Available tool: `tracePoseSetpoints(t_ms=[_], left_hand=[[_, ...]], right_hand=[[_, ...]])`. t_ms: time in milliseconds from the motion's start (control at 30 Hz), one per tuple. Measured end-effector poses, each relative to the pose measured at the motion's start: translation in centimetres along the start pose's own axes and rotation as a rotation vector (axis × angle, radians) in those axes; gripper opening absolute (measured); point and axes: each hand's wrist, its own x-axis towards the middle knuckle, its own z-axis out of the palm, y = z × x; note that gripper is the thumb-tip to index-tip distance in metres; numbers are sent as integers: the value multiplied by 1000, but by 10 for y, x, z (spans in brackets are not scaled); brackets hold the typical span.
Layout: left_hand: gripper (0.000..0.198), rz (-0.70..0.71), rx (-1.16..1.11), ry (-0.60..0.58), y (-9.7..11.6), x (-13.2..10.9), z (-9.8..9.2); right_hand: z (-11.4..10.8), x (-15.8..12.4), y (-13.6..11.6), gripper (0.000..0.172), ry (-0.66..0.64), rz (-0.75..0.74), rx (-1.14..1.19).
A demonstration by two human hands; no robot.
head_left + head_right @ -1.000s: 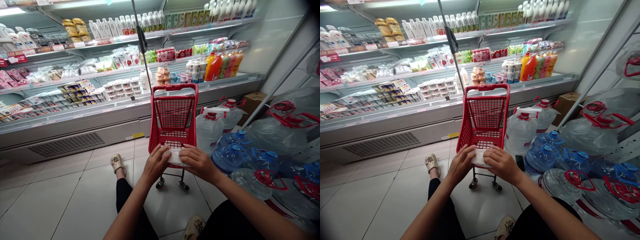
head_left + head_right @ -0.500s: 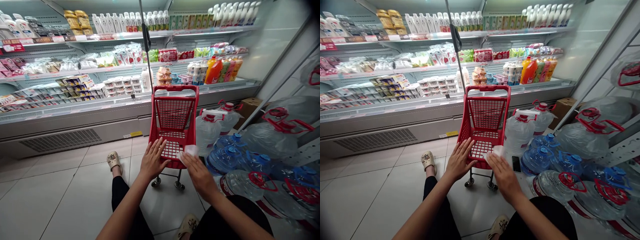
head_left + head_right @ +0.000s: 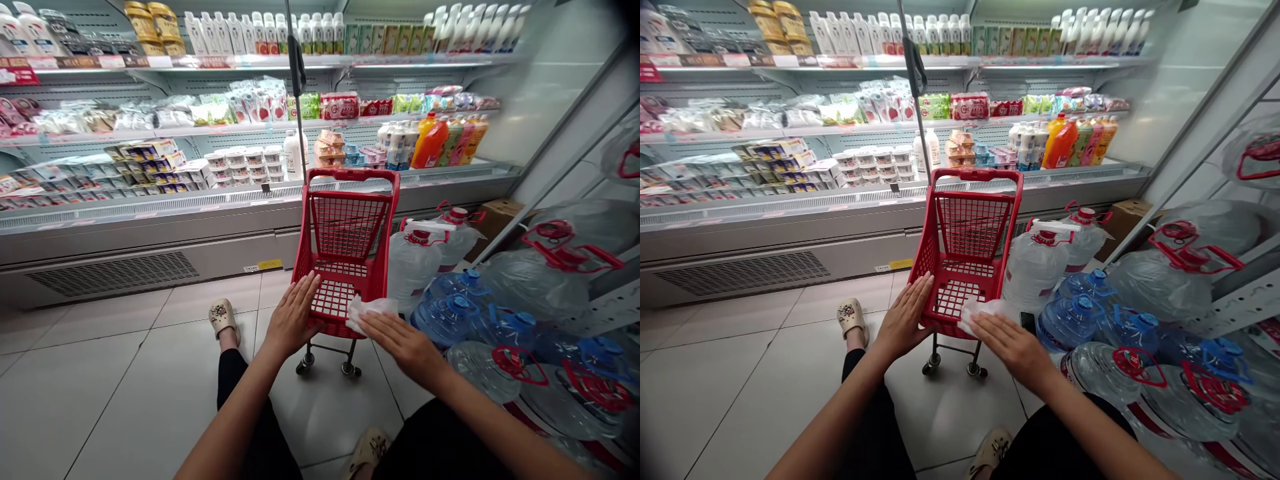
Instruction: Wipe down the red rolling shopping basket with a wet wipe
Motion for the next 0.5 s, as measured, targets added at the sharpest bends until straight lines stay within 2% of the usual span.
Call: tracePoseSetpoints(t_ms=[67, 133, 333, 400, 500], left_hand=[[97, 1, 2, -17, 0, 1, -1], [94, 2, 8, -21, 0, 2, -2], [94, 0, 8, -21, -8, 2, -2], [95, -3, 10, -20, -12, 1, -3], [95, -14, 19, -28, -15, 0, -5]], right_hand=[[-12, -10, 20, 70, -2, -4, 21], [-15, -11, 29, 70, 20, 20, 39], [-3, -1, 4, 58, 133, 205, 202], [-4, 6, 0, 46, 123, 255, 272], [-10, 22, 12, 27, 89, 321, 343]])
